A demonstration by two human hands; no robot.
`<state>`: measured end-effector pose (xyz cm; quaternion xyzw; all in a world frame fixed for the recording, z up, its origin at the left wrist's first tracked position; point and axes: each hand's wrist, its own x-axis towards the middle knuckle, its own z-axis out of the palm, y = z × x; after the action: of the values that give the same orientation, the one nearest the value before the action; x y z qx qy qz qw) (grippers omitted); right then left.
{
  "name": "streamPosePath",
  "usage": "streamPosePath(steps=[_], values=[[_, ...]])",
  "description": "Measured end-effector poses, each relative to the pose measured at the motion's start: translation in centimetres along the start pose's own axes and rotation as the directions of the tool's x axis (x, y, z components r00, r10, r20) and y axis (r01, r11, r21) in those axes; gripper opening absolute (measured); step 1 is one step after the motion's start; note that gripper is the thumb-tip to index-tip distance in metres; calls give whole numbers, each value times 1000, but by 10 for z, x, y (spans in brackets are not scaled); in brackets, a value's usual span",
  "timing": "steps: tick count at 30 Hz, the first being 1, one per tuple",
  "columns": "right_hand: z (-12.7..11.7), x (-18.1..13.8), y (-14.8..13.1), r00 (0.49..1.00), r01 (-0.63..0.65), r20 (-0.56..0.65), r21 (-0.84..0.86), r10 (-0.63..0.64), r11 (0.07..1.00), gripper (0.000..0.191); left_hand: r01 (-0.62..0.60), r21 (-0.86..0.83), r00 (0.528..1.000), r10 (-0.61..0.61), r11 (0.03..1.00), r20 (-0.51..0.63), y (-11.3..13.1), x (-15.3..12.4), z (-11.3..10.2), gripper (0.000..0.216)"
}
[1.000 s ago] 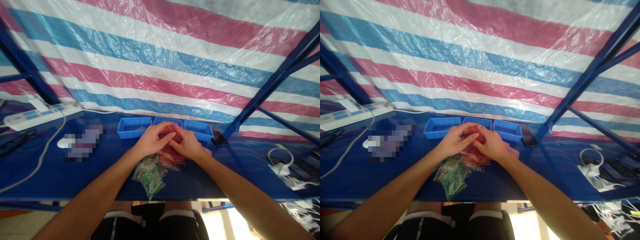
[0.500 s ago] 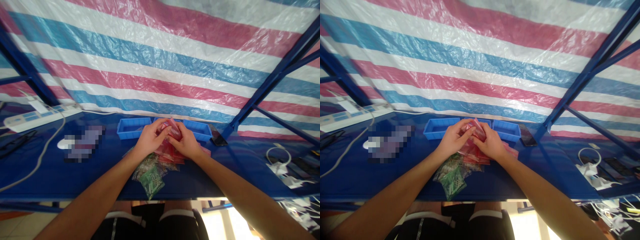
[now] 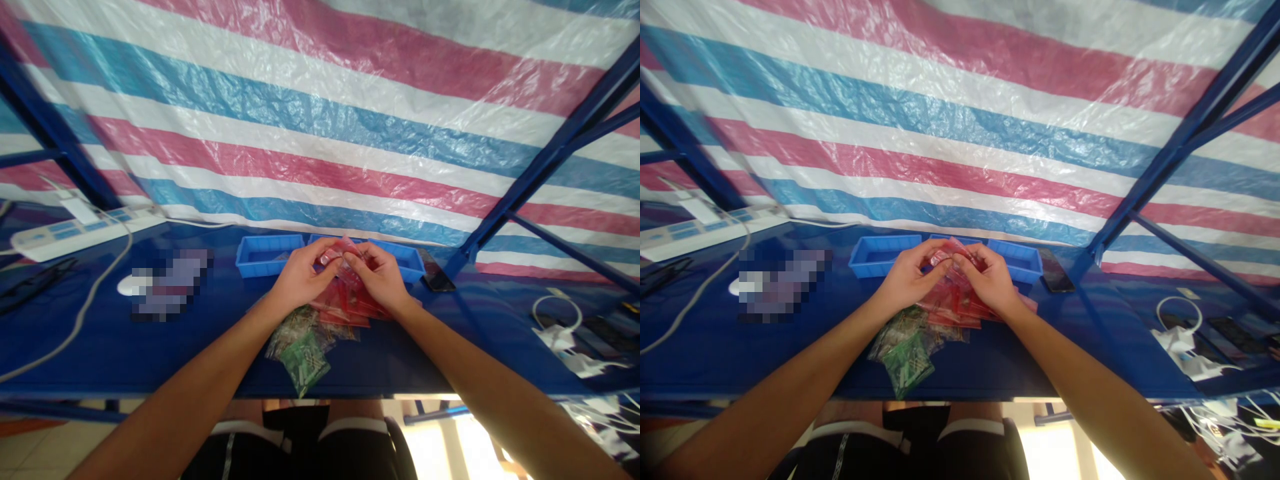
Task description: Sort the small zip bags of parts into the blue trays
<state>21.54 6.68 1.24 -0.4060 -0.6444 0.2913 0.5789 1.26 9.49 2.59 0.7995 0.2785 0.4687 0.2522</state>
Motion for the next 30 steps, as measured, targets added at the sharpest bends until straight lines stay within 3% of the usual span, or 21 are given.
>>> streamPosePath(steps=[8,16,23,30], values=[[1,-1,-3,1000,1,-1,7,-1,1000,31,36,29,999,-36,999,-16,-2,1,-3,26],[-1,0,0,1000,24,-14,-21,-25,999,28,28,31,1000,-28,999,-12,4,1,-5,28],[0,0,3,999,-8,-43,-18,7,1000,33,58,34,991,-54,998,-120,0,2,-4,27],[0,1,-1,1000,-7,-18,55,8,998,29,47,-7,999,-47,999,-26,9,2,-5,29]])
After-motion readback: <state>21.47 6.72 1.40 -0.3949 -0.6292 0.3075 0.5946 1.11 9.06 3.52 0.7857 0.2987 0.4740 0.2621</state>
